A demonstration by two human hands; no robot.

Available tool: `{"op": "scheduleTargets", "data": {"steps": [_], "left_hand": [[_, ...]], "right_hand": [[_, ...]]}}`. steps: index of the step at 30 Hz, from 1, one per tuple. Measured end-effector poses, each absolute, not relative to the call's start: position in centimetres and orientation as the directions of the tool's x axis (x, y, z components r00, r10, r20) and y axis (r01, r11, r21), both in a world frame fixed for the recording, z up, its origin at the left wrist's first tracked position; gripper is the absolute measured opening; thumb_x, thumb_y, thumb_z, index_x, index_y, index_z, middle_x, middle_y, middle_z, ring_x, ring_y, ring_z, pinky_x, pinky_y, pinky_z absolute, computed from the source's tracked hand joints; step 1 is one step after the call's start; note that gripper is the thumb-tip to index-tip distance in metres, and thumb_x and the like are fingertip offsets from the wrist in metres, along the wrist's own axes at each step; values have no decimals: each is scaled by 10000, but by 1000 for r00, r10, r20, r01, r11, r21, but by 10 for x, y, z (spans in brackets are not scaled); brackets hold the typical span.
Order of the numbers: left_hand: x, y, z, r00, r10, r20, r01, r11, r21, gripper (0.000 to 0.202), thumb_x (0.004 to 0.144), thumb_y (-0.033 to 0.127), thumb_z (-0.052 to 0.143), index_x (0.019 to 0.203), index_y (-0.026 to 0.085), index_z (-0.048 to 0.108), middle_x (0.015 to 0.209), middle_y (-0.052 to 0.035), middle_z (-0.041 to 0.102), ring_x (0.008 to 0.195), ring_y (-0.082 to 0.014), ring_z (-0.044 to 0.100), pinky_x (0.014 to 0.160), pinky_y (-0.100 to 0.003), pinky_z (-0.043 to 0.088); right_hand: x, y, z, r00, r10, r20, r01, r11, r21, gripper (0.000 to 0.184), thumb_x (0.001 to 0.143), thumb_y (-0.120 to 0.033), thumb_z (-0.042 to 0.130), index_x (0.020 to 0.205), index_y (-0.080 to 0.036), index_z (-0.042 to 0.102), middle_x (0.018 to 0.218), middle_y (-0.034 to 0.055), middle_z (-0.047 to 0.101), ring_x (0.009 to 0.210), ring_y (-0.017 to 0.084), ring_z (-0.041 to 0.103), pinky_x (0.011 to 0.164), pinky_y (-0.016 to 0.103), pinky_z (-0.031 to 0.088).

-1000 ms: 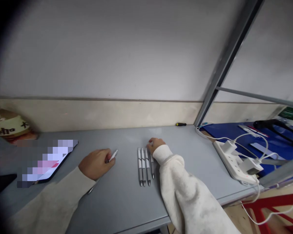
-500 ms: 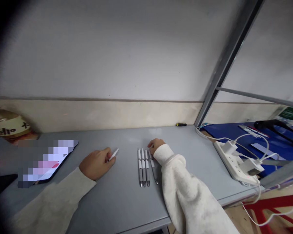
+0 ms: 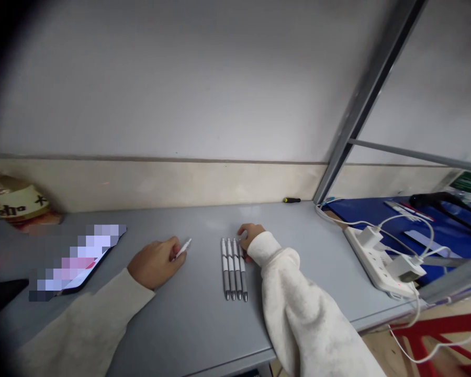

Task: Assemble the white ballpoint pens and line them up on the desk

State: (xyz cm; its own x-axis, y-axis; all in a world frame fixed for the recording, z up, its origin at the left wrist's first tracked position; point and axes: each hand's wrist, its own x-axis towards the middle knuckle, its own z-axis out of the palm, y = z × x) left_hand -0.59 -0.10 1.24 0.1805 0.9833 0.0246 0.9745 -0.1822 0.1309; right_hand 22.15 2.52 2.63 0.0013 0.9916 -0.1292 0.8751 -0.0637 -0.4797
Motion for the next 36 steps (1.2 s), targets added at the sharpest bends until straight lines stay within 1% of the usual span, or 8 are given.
{"op": "scheduleTargets", "data": {"steps": [6,10,13,17,21,26,32,36], "left_hand": [[-6,0,13,260,963,72,931,-270,244,169,819,303,409,700,201,473,618,1,599,607,-174,579,557,-266,338],[-4,-3,11,350,922,165,846,-387,368,202,831,339,409,701,199,474,588,23,555,566,-143,543,555,-247,362],[-1,-7,9,445,843,303,733,-537,418,201,837,358,416,747,196,495,631,25,544,575,-123,520,555,-227,380],[1,-11,6,534,701,473,624,-704,339,213,869,354,407,804,192,529,696,10,548,594,-108,513,566,-213,389],[0,-9,4,589,614,526,604,-766,218,277,902,381,375,847,188,567,705,-5,561,601,-111,525,579,-217,394],[-6,-3,4,534,696,481,736,-662,142,320,892,433,388,842,188,588,750,-25,626,650,-139,563,623,-247,403],[-11,3,4,468,773,429,823,-557,107,310,921,336,317,850,181,577,735,-32,634,660,-159,559,641,-275,401],[-10,3,6,527,724,444,811,-585,-10,360,937,302,260,763,174,548,674,-41,585,632,-165,524,615,-282,378]], "right_hand": [[220,25,27,-5,994,-112,886,-47,-460,235,695,-98,577,902,-174,658,596,-6,618,385,89,514,505,227,427],[219,28,30,15,1000,9,913,-10,-408,172,688,-166,624,854,-177,670,664,28,636,631,152,584,634,256,428],[215,27,30,-58,986,155,857,129,-500,168,720,-233,609,860,-161,668,662,25,627,629,142,559,638,256,416],[204,17,23,-354,909,221,534,391,-750,275,806,-370,505,817,-140,655,572,-5,581,523,97,484,527,208,391],[195,7,15,-584,810,54,380,332,-863,449,834,-494,414,641,-130,593,479,-32,496,416,63,398,422,187,328],[193,10,15,-488,873,17,271,169,-948,302,764,-431,508,682,-145,558,414,-75,428,347,47,339,350,172,260],[199,15,27,-384,921,-64,152,-5,-988,181,619,-306,615,651,-163,509,394,-96,445,303,37,316,314,167,223],[200,12,29,-456,879,-137,223,-37,-974,273,665,-424,591,678,-158,533,410,-73,471,327,49,348,322,171,222]]}}
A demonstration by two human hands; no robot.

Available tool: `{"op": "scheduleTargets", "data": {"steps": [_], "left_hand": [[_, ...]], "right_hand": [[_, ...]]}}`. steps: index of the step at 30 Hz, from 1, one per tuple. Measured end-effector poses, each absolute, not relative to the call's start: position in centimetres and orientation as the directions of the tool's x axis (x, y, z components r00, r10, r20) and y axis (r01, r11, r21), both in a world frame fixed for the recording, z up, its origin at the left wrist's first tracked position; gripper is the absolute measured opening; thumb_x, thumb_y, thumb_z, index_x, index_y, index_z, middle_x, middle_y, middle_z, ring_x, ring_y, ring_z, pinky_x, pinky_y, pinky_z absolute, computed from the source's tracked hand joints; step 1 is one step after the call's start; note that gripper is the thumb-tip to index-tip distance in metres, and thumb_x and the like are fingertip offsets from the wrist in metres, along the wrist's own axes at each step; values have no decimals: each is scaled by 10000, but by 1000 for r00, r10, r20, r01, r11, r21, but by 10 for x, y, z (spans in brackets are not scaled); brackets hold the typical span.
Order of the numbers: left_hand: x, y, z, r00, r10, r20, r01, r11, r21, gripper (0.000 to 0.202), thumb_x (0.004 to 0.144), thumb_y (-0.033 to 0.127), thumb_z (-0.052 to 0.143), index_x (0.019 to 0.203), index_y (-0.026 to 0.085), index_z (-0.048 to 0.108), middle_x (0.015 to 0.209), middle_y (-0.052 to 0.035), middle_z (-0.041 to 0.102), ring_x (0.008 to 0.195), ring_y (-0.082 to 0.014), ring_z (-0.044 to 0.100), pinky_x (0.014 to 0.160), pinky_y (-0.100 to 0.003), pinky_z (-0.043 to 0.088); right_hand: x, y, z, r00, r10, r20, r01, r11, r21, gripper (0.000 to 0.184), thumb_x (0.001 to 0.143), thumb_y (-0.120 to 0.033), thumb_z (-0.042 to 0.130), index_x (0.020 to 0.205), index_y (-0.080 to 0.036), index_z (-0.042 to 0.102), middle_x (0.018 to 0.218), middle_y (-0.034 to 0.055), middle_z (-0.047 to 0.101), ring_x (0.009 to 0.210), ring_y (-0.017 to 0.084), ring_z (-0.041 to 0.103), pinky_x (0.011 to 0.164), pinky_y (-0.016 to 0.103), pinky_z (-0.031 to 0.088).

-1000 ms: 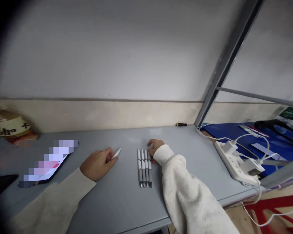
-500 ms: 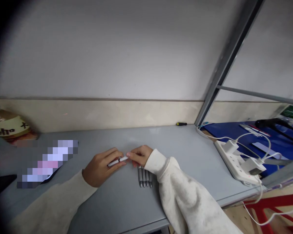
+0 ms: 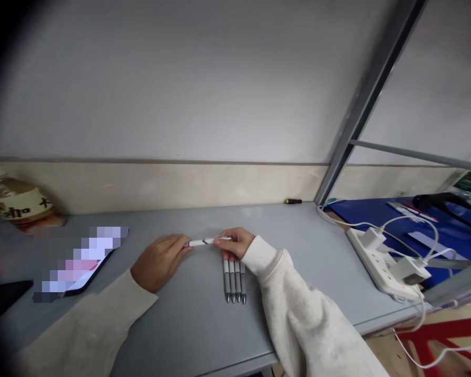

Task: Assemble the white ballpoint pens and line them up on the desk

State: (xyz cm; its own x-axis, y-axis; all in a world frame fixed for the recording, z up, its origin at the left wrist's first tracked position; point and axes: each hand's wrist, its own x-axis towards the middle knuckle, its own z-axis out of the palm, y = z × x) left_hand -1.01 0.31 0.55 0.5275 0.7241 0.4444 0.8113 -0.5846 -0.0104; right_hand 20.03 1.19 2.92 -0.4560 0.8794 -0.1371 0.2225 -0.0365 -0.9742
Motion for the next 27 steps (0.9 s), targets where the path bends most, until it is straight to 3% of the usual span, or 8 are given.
{"op": "scheduleTargets", "data": {"steps": [3,5,10,14,18,23,26,27], "left_hand": [[-9,2,6,575,686,447,788,-612,-73,377,939,293,244,717,173,524,659,-49,574,627,-176,517,605,-294,362],[-9,1,7,593,677,436,772,-633,-66,365,936,275,252,693,175,506,632,-46,570,599,-175,512,602,-299,354],[-8,-2,6,581,722,376,774,-633,17,296,905,193,280,678,184,469,577,-34,560,547,-170,508,583,-286,358],[-7,-2,6,512,804,304,830,-554,69,240,883,185,312,706,195,473,602,-24,572,587,-174,532,563,-260,372],[-8,1,7,485,813,321,848,-527,55,251,893,202,304,713,195,479,604,-19,572,592,-172,537,567,-259,380],[-10,4,2,561,717,414,798,-601,-39,320,921,226,254,686,189,468,575,-11,562,541,-161,512,546,-259,376],[-10,5,-1,582,681,445,779,-624,-64,347,931,231,223,689,186,467,555,-15,560,508,-164,501,532,-267,375],[-10,5,-1,582,675,453,777,-626,-65,350,933,229,216,695,184,469,555,-17,564,501,-167,501,529,-270,375]], "right_hand": [[202,11,28,-520,838,-169,281,-20,-960,453,737,-576,456,640,-143,548,382,-63,415,328,56,316,328,189,202],[203,11,26,-553,823,-128,281,39,-959,479,737,-602,443,604,-149,527,384,-73,368,337,54,282,338,193,196],[204,13,23,-528,839,132,356,360,-862,374,797,-482,447,642,-153,535,448,-66,363,396,61,292,388,190,217],[203,12,25,-518,798,307,439,556,-706,252,818,-349,463,774,-153,614,533,-24,494,477,85,411,466,196,310],[202,14,21,-413,844,342,446,515,-732,282,737,-348,584,949,-170,641,701,14,616,561,104,488,492,196,348],[203,18,18,-380,898,222,478,396,-784,319,814,-368,472,670,-136,635,475,-14,510,454,86,429,471,204,339],[205,19,21,-360,883,301,400,438,-805,175,707,-321,608,751,-153,629,636,4,571,586,106,487,502,198,362],[205,19,22,-336,885,321,377,439,-816,211,660,-309,654,808,-161,628,705,10,585,624,111,496,508,196,367]]}}
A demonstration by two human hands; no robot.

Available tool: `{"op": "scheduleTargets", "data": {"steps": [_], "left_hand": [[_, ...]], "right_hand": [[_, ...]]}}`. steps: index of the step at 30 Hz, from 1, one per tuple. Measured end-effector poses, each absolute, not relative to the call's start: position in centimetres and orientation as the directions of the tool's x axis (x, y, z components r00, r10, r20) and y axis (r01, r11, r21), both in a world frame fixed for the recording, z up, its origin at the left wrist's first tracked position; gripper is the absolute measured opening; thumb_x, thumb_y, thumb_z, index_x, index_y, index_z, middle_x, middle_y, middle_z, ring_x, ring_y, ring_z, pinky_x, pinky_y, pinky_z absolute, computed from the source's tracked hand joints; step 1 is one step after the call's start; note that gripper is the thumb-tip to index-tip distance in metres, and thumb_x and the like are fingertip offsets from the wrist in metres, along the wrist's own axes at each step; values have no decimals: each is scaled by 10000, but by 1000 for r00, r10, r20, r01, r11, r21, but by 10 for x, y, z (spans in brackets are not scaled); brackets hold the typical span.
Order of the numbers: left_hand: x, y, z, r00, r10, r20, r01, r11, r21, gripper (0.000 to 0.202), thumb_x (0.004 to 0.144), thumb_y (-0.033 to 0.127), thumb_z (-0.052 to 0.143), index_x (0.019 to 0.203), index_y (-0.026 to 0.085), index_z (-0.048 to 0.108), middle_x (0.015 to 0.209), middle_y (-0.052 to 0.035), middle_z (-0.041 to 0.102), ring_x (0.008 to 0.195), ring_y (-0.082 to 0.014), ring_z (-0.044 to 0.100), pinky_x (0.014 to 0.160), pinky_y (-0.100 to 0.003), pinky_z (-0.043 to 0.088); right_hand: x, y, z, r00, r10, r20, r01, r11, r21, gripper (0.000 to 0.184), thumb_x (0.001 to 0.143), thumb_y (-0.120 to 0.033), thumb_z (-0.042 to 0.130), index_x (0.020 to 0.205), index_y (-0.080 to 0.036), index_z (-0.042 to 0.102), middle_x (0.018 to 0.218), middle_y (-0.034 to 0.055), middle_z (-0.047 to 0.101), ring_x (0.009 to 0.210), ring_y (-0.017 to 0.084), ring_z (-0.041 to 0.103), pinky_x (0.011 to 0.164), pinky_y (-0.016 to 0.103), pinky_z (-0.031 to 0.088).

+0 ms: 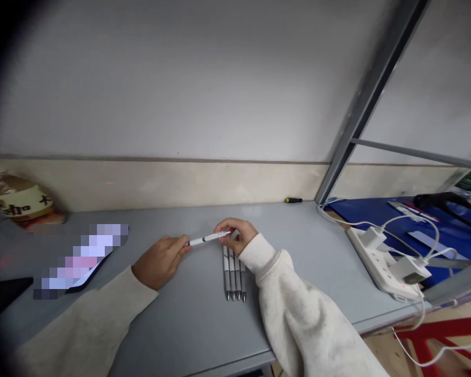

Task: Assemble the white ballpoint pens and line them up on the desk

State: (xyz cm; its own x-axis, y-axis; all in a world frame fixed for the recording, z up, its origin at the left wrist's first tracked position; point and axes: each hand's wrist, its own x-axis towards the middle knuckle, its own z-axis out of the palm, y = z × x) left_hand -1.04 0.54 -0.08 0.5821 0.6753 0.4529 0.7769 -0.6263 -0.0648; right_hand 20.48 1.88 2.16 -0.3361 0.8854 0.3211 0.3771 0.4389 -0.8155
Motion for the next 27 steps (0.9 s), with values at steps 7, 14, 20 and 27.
{"op": "scheduleTargets", "data": {"steps": [7,14,20,27], "left_hand": [[-11,5,2,584,676,449,776,-627,-65,317,938,230,237,754,178,489,575,-8,581,514,-155,526,544,-257,378],[-10,5,2,605,640,474,755,-651,-83,328,940,222,220,763,173,491,568,-9,585,495,-149,517,532,-254,367],[-10,5,2,608,650,455,753,-654,-72,321,939,221,230,752,178,487,558,-1,576,488,-142,515,535,-251,363],[-9,5,2,610,643,463,753,-652,-87,338,937,229,223,748,174,499,564,-9,584,496,-149,519,534,-261,368]], "right_hand": [[204,19,22,-351,929,115,364,249,-897,243,714,-385,571,699,-144,599,533,-16,516,462,84,416,441,206,335],[205,19,22,-324,944,62,391,193,-900,275,745,-398,521,704,-138,599,510,-10,517,417,78,388,408,206,314],[206,21,22,-310,927,210,341,315,-886,297,605,-314,669,854,-161,614,718,13,592,571,97,479,460,190,344],[205,21,19,-358,899,251,342,377,-861,162,610,-286,659,699,-154,632,681,17,592,599,107,477,496,204,358]]}}
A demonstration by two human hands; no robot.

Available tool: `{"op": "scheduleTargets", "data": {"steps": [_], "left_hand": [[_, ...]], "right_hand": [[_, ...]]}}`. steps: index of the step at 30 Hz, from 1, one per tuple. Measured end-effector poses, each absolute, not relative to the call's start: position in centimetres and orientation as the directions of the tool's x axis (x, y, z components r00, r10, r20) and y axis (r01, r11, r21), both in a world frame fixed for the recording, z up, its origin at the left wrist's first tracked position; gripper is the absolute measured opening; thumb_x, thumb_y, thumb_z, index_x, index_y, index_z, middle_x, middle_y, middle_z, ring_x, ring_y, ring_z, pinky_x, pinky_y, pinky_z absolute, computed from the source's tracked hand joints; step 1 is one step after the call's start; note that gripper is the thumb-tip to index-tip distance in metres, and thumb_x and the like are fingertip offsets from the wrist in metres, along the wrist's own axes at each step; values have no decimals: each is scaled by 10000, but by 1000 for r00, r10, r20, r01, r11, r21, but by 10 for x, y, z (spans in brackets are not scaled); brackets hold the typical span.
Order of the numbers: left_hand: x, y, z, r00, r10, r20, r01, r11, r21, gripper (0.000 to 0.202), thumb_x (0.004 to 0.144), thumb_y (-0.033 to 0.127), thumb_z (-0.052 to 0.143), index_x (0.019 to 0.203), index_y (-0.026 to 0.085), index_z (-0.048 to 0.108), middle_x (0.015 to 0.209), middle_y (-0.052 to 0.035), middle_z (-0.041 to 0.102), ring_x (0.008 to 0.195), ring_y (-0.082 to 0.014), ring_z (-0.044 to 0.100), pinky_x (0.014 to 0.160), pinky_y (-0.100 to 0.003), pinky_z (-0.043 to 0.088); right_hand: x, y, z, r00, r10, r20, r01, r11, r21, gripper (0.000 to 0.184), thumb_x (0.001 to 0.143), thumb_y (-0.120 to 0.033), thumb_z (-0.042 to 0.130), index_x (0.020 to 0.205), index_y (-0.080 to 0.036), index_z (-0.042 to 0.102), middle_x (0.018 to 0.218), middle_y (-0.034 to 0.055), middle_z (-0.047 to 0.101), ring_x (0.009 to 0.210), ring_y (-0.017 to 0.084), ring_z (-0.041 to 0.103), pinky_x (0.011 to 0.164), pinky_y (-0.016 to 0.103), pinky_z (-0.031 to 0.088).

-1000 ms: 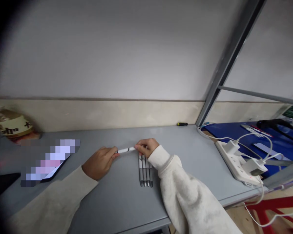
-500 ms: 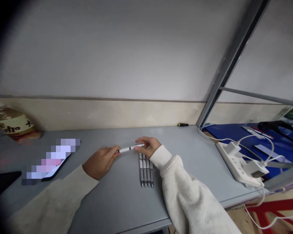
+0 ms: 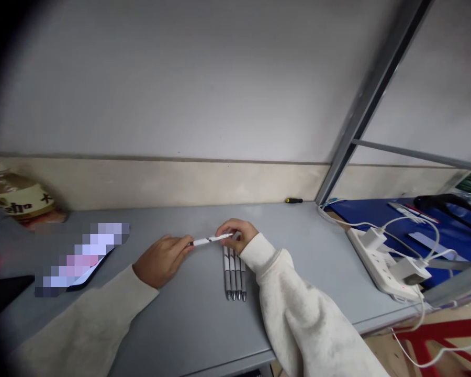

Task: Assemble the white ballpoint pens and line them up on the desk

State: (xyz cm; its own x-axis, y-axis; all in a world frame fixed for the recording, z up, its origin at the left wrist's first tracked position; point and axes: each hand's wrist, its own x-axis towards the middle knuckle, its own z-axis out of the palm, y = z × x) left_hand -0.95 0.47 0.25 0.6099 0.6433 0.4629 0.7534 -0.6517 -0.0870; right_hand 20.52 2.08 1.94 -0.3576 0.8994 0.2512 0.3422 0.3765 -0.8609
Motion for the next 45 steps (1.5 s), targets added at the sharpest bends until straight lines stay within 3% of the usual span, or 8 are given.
{"op": "scheduleTargets", "data": {"steps": [6,12,18,24,31,34,37,45], "left_hand": [[-10,5,3,620,644,449,742,-667,-68,328,938,226,225,762,175,497,579,-6,593,511,-146,536,547,-259,370],[-10,4,3,620,655,432,746,-662,-69,342,938,235,213,771,169,504,590,-12,605,522,-154,545,549,-268,377],[-9,4,3,633,641,435,727,-685,-50,339,936,233,218,781,173,513,623,-21,621,556,-161,564,565,-276,380],[-9,3,3,623,659,421,733,-680,-21,336,933,233,220,785,170,515,596,-16,609,530,-161,558,554,-276,388],[-9,2,6,580,716,388,752,-654,82,334,930,281,229,877,177,541,657,-12,648,571,-166,592,592,-283,416],[-10,3,6,567,726,388,750,-650,120,339,924,273,236,1005,182,552,718,-20,676,612,-175,615,608,-293,427],[-11,5,6,562,731,388,739,-654,162,348,916,261,256,1090,200,551,778,-26,693,673,-180,635,633,-295,439],[-14,6,7,510,758,406,753,-622,214,354,921,275,238,1053,207,560,742,-11,685,676,-162,636,624,-266,442]], "right_hand": [[204,22,15,-343,920,189,352,313,-882,205,728,-317,569,804,-145,652,575,3,570,519,103,484,478,215,360],[205,21,18,-363,891,272,358,403,-842,167,615,-244,680,754,-155,655,703,16,622,595,105,513,487,200,358],[205,21,15,-352,921,167,401,310,-862,201,764,-288,546,777,-131,671,572,15,610,512,101,514,502,219,398],[207,22,21,-389,868,308,466,474,-747,90,647,-176,663,732,-149,670,697,24,628,597,108,528,511,200,400],[212,28,18,-475,744,470,549,668,-503,260,633,-63,648,865,-177,676,735,21,615,635,122,545,590,235,441],[214,31,15,-485,732,478,593,677,-435,331,637,-53,644,940,-185,667,748,27,609,660,135,560,603,242,449],[217,35,13,-501,726,471,631,679,-376,252,655,-45,622,863,-176,681,776,45,617,689,146,579,619,246,456],[229,41,14,-365,839,403,826,492,-275,270,646,-19,604,826,-201,693,801,54,643,711,184,609,652,288,462]]}}
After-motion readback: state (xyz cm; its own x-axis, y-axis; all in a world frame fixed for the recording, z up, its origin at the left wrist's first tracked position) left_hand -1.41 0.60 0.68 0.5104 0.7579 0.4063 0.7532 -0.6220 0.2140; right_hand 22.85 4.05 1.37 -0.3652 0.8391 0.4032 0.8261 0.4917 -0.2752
